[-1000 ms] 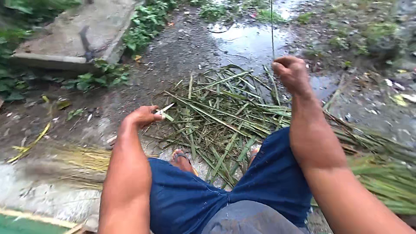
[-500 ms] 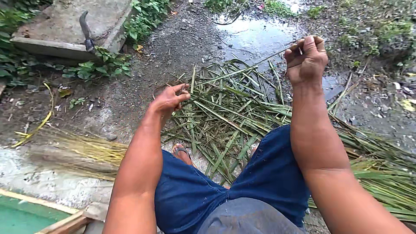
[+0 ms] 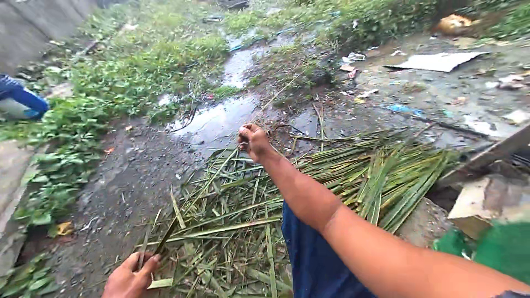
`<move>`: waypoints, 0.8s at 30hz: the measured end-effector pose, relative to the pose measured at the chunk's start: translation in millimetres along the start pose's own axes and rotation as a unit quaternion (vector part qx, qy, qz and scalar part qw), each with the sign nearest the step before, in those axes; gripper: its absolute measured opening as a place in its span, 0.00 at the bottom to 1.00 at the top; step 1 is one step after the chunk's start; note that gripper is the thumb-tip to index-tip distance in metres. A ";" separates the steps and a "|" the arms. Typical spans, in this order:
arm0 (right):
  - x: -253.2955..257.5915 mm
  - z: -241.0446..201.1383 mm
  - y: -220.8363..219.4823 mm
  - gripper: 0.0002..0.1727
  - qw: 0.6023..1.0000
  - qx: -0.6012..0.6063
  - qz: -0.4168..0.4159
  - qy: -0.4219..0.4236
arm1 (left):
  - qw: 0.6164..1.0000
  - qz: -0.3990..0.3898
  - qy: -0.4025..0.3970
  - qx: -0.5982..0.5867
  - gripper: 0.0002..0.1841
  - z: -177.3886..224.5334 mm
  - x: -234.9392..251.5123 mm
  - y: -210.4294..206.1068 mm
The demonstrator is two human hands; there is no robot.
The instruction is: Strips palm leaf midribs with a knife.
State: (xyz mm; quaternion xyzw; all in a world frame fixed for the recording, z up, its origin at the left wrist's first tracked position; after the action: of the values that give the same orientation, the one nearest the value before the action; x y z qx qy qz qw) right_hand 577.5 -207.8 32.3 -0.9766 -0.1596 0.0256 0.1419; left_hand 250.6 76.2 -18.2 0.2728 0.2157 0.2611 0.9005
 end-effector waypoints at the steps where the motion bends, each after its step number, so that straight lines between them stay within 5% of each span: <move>1: -2.9 6.1 -5.1 0.10 0.999 -0.026 -0.026 -0.008 | 1.000 0.008 -0.005 -0.001 0.13 0.5 -0.5 -0.6; 11: -79.4 48.5 -86.3 0.11 0.928 -0.152 -0.332 -0.069 | 0.985 0.074 -0.153 0.025 0.15 49.4 -20.2 -32.4; 21: -74.9 21.8 -78.2 0.08 0.921 -0.238 -0.265 0.156 | 0.986 0.088 0.039 -0.139 0.30 48.6 -32.8 -9.2; 24: -87.2 27.0 -86.0 0.08 0.894 -0.286 -0.278 0.203 | 0.984 0.056 0.003 -0.171 0.27 71.5 -37.8 -34.9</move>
State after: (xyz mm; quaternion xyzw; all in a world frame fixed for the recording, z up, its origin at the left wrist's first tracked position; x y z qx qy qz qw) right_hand 466.1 -150.3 31.4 -0.8747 -0.3931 -0.2604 -0.1125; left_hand 271.8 1.9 24.2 0.1254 0.1545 0.3453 0.9172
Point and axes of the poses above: each hand's wrist, its own x-axis towards the middle knuckle, its own y-axis out of the back of the hand, z = x × y, the point moved 3 cm from there along x, towards the middle knuckle, and after that the axes turned 14 degrees about -x, right-handed, at the moved point
